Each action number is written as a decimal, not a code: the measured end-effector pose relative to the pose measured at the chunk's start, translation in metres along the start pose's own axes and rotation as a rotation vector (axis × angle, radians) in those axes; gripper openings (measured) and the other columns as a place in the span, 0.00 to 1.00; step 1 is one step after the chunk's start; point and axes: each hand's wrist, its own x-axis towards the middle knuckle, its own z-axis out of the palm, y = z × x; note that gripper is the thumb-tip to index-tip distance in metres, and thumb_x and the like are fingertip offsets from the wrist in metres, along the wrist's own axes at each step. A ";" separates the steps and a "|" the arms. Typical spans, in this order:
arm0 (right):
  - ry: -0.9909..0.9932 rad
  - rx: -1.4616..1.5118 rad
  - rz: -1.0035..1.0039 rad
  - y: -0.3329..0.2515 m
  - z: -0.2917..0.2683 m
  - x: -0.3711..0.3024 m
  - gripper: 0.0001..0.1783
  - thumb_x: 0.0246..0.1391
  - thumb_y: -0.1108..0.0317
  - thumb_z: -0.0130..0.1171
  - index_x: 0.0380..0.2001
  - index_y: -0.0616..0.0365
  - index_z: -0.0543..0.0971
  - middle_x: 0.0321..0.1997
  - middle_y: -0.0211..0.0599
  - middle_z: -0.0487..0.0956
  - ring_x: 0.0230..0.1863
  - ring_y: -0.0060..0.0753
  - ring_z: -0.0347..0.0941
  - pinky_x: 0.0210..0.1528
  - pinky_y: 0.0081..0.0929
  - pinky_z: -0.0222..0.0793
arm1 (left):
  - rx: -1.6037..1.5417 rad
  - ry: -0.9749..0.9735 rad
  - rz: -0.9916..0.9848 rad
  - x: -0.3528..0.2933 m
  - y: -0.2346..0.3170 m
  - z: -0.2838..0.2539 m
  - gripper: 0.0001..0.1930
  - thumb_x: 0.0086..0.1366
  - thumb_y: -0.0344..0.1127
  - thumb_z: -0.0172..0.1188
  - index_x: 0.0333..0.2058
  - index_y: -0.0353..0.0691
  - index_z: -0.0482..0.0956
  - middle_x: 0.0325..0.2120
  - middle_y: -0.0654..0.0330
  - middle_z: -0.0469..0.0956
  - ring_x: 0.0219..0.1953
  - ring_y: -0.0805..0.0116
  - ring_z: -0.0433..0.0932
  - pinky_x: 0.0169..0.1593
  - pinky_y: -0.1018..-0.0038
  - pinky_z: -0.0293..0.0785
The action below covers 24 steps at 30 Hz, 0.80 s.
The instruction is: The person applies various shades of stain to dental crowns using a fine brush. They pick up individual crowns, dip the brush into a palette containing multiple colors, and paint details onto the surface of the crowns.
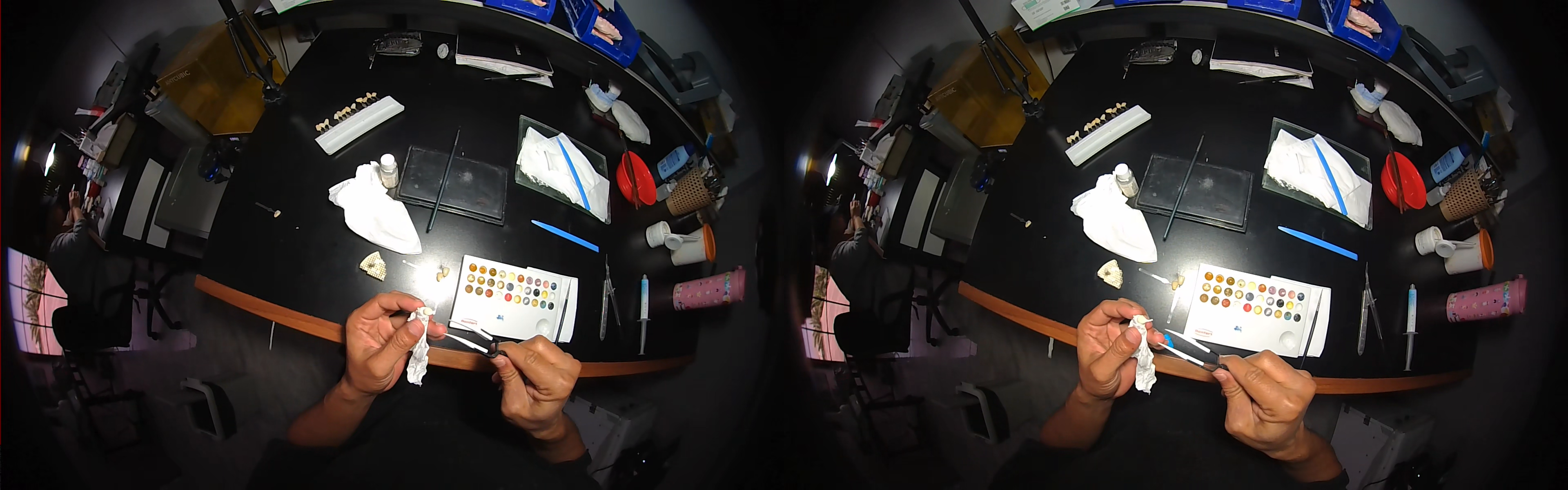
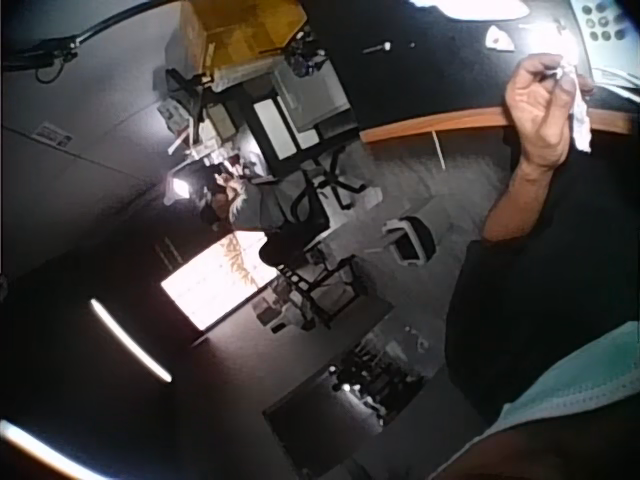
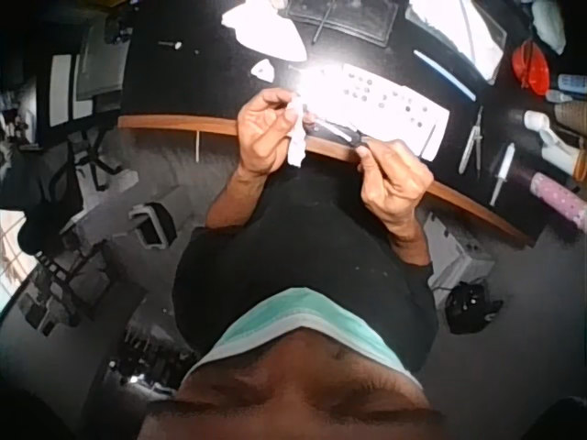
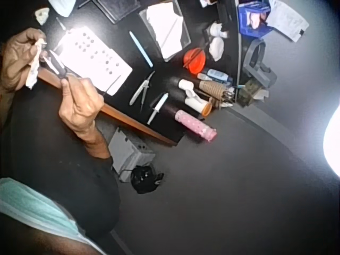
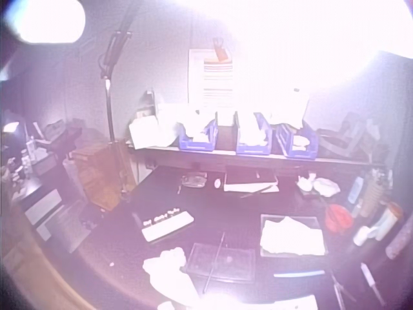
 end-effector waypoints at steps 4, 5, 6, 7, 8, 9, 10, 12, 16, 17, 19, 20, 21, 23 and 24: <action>0.047 0.003 0.001 -0.002 0.004 0.005 0.06 0.51 0.77 0.73 0.34 0.65 0.88 0.22 0.34 0.79 0.17 0.23 0.75 0.16 0.21 0.65 | 0.009 -0.023 -0.003 0.001 0.000 0.000 0.10 0.70 0.20 0.59 0.49 0.27 0.76 0.42 0.49 0.81 0.44 0.56 0.87 0.51 0.65 0.86; 0.044 -0.009 -0.027 -0.002 0.005 0.004 0.07 0.50 0.77 0.73 0.34 0.65 0.88 0.22 0.34 0.79 0.17 0.23 0.75 0.16 0.21 0.65 | 0.014 -0.033 0.004 0.001 0.000 0.000 0.10 0.70 0.19 0.59 0.48 0.27 0.76 0.42 0.50 0.80 0.44 0.56 0.87 0.51 0.65 0.86; 0.040 -0.020 -0.056 -0.002 0.006 0.004 0.07 0.50 0.77 0.73 0.34 0.65 0.88 0.22 0.34 0.79 0.17 0.23 0.76 0.16 0.21 0.66 | 0.014 -0.033 0.003 0.001 0.000 0.000 0.10 0.70 0.19 0.59 0.48 0.27 0.76 0.42 0.50 0.80 0.44 0.56 0.87 0.51 0.65 0.86; 0.041 -0.020 -0.055 -0.002 0.006 0.004 0.07 0.50 0.77 0.73 0.34 0.65 0.88 0.22 0.34 0.79 0.17 0.23 0.76 0.16 0.21 0.66 | 0.013 -0.047 0.014 0.002 -0.001 0.000 0.09 0.70 0.19 0.59 0.48 0.27 0.76 0.42 0.50 0.80 0.44 0.56 0.87 0.51 0.64 0.86; 0.050 -0.036 -0.078 -0.002 0.007 0.004 0.07 0.50 0.77 0.74 0.34 0.65 0.88 0.22 0.34 0.80 0.17 0.23 0.76 0.17 0.21 0.67 | 0.011 -0.062 0.025 0.002 -0.001 -0.001 0.09 0.69 0.18 0.59 0.48 0.27 0.76 0.42 0.50 0.79 0.44 0.56 0.87 0.52 0.64 0.86; 0.060 -0.051 -0.101 -0.003 0.007 0.004 0.08 0.49 0.77 0.74 0.34 0.65 0.88 0.23 0.34 0.80 0.18 0.23 0.77 0.17 0.21 0.67 | 0.011 -0.063 0.024 0.003 -0.001 -0.001 0.09 0.69 0.18 0.59 0.48 0.27 0.76 0.42 0.50 0.79 0.44 0.56 0.87 0.52 0.64 0.86; 0.061 -0.051 -0.100 -0.004 0.008 0.005 0.08 0.49 0.77 0.74 0.34 0.65 0.88 0.23 0.34 0.80 0.18 0.23 0.77 0.17 0.21 0.67 | 0.012 -0.067 0.026 0.002 -0.001 -0.001 0.09 0.69 0.18 0.59 0.48 0.27 0.76 0.42 0.49 0.79 0.44 0.56 0.86 0.53 0.64 0.85; 0.057 -0.048 -0.109 -0.004 0.008 0.006 0.08 0.49 0.77 0.74 0.35 0.65 0.88 0.23 0.35 0.81 0.18 0.24 0.77 0.17 0.21 0.67 | 0.013 -0.070 0.028 0.002 -0.001 -0.001 0.09 0.69 0.18 0.60 0.47 0.27 0.76 0.42 0.49 0.79 0.45 0.56 0.86 0.54 0.64 0.85; 0.049 -0.062 -0.126 -0.006 0.009 0.009 0.09 0.49 0.77 0.74 0.35 0.65 0.88 0.23 0.35 0.81 0.18 0.23 0.78 0.17 0.21 0.67 | 0.072 -0.046 0.028 0.002 -0.001 0.000 0.09 0.69 0.21 0.60 0.47 0.27 0.75 0.41 0.48 0.77 0.42 0.60 0.86 0.51 0.65 0.86; 0.046 -0.064 -0.124 -0.006 0.010 0.009 0.09 0.49 0.77 0.74 0.35 0.65 0.88 0.23 0.34 0.81 0.18 0.23 0.77 0.17 0.21 0.67 | 0.069 -0.043 0.026 0.002 -0.001 0.000 0.09 0.69 0.21 0.60 0.47 0.27 0.75 0.41 0.49 0.77 0.42 0.60 0.86 0.51 0.65 0.86; 0.048 -0.065 -0.124 -0.007 0.009 0.009 0.09 0.49 0.77 0.74 0.35 0.65 0.88 0.23 0.34 0.80 0.18 0.23 0.77 0.17 0.21 0.67 | 0.040 -0.067 0.030 0.001 -0.001 -0.001 0.09 0.69 0.19 0.59 0.47 0.27 0.76 0.42 0.49 0.77 0.44 0.59 0.86 0.53 0.65 0.84; 0.057 -0.061 -0.131 -0.007 0.010 0.009 0.09 0.48 0.77 0.74 0.36 0.65 0.88 0.23 0.34 0.80 0.18 0.23 0.77 0.17 0.21 0.67 | 0.011 -0.089 0.034 0.001 -0.002 -0.002 0.10 0.69 0.17 0.58 0.48 0.26 0.76 0.43 0.49 0.78 0.46 0.57 0.85 0.54 0.65 0.83; 0.064 -0.056 -0.136 -0.006 0.010 0.009 0.09 0.48 0.78 0.74 0.36 0.65 0.88 0.23 0.34 0.80 0.18 0.23 0.77 0.17 0.21 0.67 | 0.011 -0.089 0.033 0.001 -0.001 -0.002 0.10 0.69 0.17 0.58 0.48 0.26 0.76 0.43 0.49 0.78 0.46 0.57 0.85 0.54 0.65 0.83; 0.062 -0.055 -0.141 -0.006 0.011 0.010 0.10 0.48 0.78 0.74 0.36 0.65 0.88 0.23 0.34 0.80 0.18 0.23 0.76 0.17 0.21 0.67 | 0.016 -0.086 0.033 0.002 -0.001 -0.002 0.10 0.69 0.17 0.59 0.48 0.26 0.76 0.43 0.50 0.78 0.46 0.57 0.85 0.54 0.64 0.83; 0.060 -0.055 -0.146 -0.006 0.011 0.010 0.10 0.47 0.78 0.75 0.36 0.65 0.88 0.23 0.34 0.80 0.18 0.23 0.76 0.17 0.21 0.67 | 0.016 -0.086 0.032 0.002 -0.001 -0.003 0.10 0.69 0.17 0.59 0.48 0.26 0.76 0.43 0.50 0.78 0.46 0.57 0.85 0.54 0.64 0.83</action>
